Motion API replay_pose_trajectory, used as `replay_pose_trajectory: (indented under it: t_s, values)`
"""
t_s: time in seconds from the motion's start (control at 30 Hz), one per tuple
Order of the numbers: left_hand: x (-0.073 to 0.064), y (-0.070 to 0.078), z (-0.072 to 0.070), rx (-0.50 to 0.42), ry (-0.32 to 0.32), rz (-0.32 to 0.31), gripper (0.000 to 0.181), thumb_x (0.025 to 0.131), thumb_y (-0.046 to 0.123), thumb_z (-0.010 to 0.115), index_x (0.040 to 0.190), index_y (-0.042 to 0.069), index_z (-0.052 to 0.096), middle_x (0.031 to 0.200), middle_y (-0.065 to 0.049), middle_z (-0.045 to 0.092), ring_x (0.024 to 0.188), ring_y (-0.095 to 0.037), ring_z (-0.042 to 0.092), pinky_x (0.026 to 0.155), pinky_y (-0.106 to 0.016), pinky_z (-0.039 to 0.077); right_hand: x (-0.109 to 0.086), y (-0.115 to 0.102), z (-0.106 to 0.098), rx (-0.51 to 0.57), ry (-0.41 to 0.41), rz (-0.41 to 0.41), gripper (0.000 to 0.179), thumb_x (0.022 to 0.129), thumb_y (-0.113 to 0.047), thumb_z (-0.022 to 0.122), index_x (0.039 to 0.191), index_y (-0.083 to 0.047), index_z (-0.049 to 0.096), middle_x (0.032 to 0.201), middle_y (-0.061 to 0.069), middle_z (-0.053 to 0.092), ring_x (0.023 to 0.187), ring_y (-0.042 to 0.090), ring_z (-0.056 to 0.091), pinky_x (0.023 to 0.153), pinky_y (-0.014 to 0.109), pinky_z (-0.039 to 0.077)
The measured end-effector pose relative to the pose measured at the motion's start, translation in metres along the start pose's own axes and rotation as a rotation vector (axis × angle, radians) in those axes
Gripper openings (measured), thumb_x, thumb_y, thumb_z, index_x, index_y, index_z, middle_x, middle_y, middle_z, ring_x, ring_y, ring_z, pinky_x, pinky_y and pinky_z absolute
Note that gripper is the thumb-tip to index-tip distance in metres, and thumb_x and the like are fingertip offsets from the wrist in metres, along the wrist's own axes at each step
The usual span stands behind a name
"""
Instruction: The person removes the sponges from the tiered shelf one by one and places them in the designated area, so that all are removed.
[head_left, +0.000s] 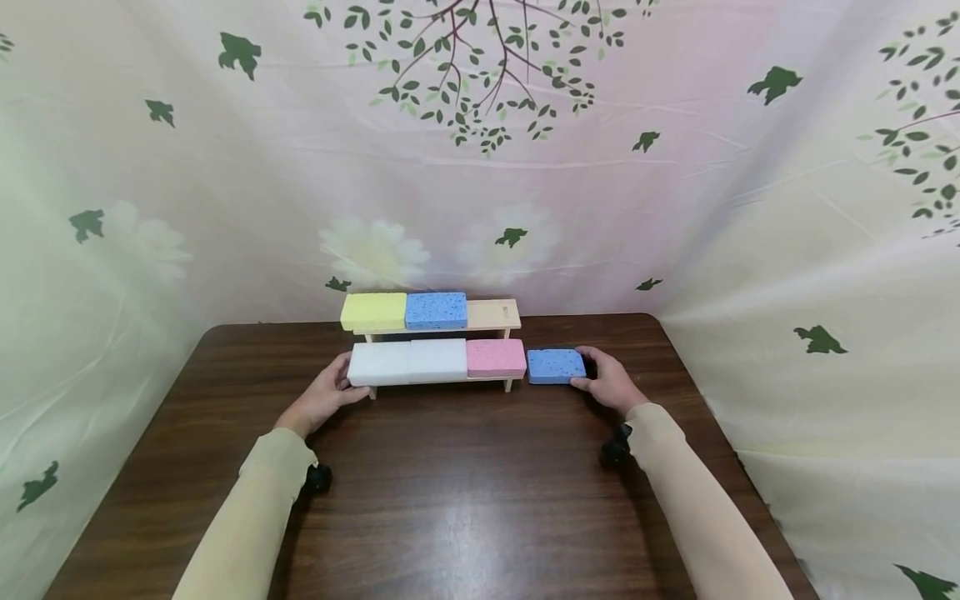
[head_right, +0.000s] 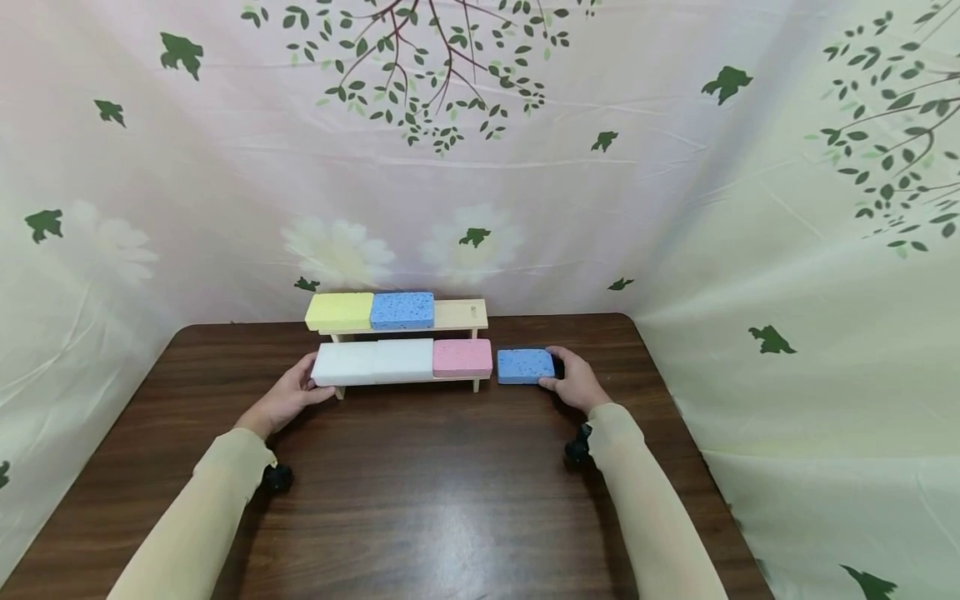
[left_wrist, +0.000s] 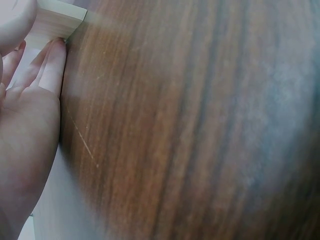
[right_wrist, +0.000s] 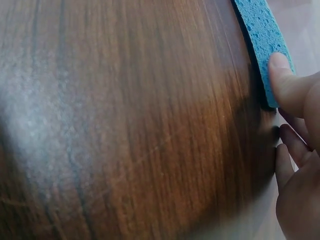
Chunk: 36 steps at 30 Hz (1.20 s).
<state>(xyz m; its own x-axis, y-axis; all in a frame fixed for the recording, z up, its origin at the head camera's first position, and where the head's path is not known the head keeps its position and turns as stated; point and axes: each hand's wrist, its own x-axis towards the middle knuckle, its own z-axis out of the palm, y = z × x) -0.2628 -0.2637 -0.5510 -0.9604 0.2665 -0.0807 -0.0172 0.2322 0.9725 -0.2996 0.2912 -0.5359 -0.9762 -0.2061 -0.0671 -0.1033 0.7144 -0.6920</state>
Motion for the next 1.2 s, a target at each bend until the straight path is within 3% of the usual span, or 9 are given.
replay_pose_trajectory:
  t_s: [0.43, 1.2]
  values:
    - [0.002, -0.001, -0.003, 0.002, -0.007, 0.001, 0.087, 0.097, 0.005, 0.076, 0.164, 0.002, 0.021, 0.162, -0.026, 0.038, 0.145, -0.039, 0.043, 0.101, -0.016, 0.047, 0.004, -0.004, -0.002, -0.034, -0.027, 0.016, 0.072, 0.098, -0.013, 0.077, 0.157, 0.002, 0.040, 0.161, 0.026, 0.041, 0.152, 0.043, 0.034, 0.123, 0.061, 0.030]
    - [0.002, -0.004, -0.004, -0.004, -0.002, -0.008, 0.088, 0.097, 0.007, 0.077, 0.165, 0.003, 0.021, 0.164, -0.024, 0.036, 0.147, -0.039, 0.042, 0.104, -0.018, 0.047, 0.005, -0.016, -0.004, -0.089, -0.054, 0.016, 0.091, 0.092, -0.025, 0.085, 0.162, 0.002, 0.032, 0.165, 0.027, 0.033, 0.153, 0.046, 0.031, 0.123, 0.063, 0.027]
